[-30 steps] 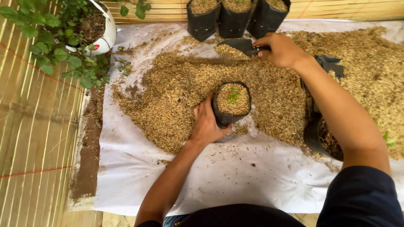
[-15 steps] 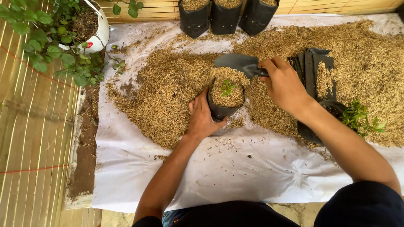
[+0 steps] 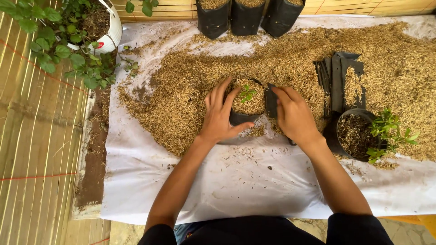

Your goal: Filling a small polybag with rice husks to support a seedling using a hand trowel.

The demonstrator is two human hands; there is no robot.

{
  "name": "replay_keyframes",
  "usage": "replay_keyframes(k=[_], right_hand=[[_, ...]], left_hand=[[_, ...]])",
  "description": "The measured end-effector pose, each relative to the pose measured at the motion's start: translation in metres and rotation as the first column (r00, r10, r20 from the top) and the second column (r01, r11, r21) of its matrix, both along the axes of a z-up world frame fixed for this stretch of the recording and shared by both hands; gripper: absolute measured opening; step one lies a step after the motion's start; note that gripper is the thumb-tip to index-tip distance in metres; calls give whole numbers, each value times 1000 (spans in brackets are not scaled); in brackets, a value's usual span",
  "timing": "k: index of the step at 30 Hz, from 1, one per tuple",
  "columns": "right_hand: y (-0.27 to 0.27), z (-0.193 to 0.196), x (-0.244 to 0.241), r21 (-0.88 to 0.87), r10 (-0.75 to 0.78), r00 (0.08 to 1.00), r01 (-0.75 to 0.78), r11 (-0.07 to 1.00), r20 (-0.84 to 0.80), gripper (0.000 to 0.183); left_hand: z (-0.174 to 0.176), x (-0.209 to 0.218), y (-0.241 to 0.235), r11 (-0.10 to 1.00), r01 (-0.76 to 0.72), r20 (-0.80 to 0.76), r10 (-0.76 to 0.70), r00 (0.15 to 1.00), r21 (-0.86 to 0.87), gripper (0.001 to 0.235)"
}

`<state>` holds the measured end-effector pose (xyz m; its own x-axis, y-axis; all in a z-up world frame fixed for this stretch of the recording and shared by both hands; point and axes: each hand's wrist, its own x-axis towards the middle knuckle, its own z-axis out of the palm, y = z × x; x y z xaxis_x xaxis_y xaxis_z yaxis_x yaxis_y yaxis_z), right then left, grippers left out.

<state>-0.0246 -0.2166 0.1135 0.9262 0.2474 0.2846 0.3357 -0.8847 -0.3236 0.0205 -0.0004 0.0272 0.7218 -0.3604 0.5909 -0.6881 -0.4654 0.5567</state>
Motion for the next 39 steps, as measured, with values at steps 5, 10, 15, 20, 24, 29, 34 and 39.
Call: replay_keyframes(k=[5, 10, 15, 20, 24, 29, 34, 39], right_hand=[[20, 14, 20, 99, 252, 967, -247, 964, -41, 55], [13, 13, 14, -61, 239, 970, -241, 968, -43, 53], [1, -1, -7, -60, 309, 949, -313, 948, -61, 56], [0, -7, -13, -81, 323, 947, -322, 943, -8, 53], [3, -9, -14, -70, 376, 925, -373, 925, 44, 46], [11, 1, -12, -45, 383, 922, -381, 923, 49, 43], [11, -9, -6, -34, 397, 918, -397, 917, 12, 43], [2, -7, 8, -151, 228, 971, -215, 965, 75, 45]], left_hand=[[22, 18, 1, 980, 28, 1, -28, 1000, 195, 110], [32, 13, 11, 935, 24, 9, -29, 1000, 355, 106], [27, -3, 24, 918, -3, 100, -40, 994, 397, 92], [38, -19, 23, 915, -45, 111, 0, 994, 401, 80], [37, -26, 19, 919, -71, 91, 39, 995, 387, 69], [40, -35, 17, 926, -92, 95, 61, 994, 365, 54], [30, -41, 14, 932, -59, 81, 32, 996, 359, 47], [23, -36, 13, 938, -88, 108, 54, 993, 334, 40]])
